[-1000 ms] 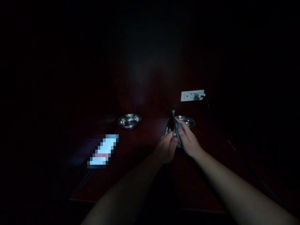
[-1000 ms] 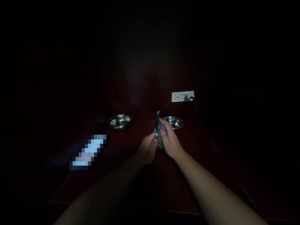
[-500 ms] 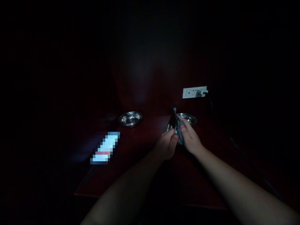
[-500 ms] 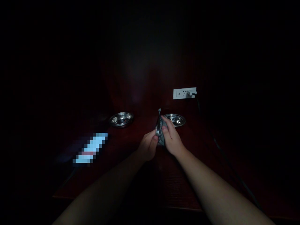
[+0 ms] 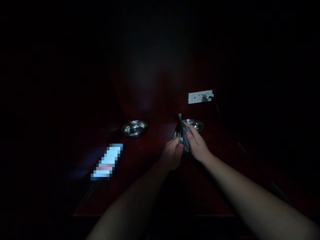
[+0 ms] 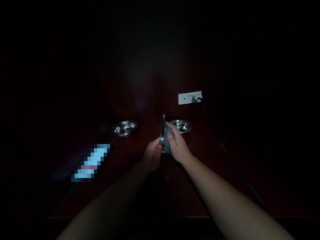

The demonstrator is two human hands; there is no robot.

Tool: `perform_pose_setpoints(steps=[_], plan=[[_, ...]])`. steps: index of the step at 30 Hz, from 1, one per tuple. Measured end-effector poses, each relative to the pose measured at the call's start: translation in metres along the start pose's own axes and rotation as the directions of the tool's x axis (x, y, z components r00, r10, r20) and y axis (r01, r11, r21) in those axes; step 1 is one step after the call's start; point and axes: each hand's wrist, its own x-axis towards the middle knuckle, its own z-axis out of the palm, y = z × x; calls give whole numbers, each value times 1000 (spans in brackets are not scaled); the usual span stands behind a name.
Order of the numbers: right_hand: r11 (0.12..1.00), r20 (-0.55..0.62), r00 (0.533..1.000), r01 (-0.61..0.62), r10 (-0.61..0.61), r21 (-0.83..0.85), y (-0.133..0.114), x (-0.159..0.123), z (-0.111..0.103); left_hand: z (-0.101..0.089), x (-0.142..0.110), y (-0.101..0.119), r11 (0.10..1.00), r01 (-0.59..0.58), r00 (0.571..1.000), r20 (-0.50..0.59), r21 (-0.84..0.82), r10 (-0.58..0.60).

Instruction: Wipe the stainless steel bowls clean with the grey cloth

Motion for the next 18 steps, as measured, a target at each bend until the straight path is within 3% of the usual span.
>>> perform_pose_setpoints(steps=[3, 6, 10, 14, 16, 18], plan=[[986, 47, 990, 138, -134, -98, -8, -1, -1, 0, 1, 1, 1000, -27, 999, -22, 11, 27], [989, 39, 990, 135, -133, -67, -11, -1, -2, 1, 1, 2, 997, -56, 998, -23, 51, 57], [983, -66, 993, -91, 103, 161, -1, 2, 1, 0, -1, 1, 992, -75, 997, 38, 103, 71], [829, -94, 888, -375, 449, 415, 15, 8, 4, 1, -1, -1, 998, -42, 995, 91, 52, 37], [779, -82, 854, -423, 513, 462, 19, 9, 6, 1, 1, -2, 1000, -7, 994, 108, 15, 5], [804, -101, 871, -391, 480, 448, 18, 8, 6, 2, 3, -1, 1000, -2, 993, 120, -20, 5]])
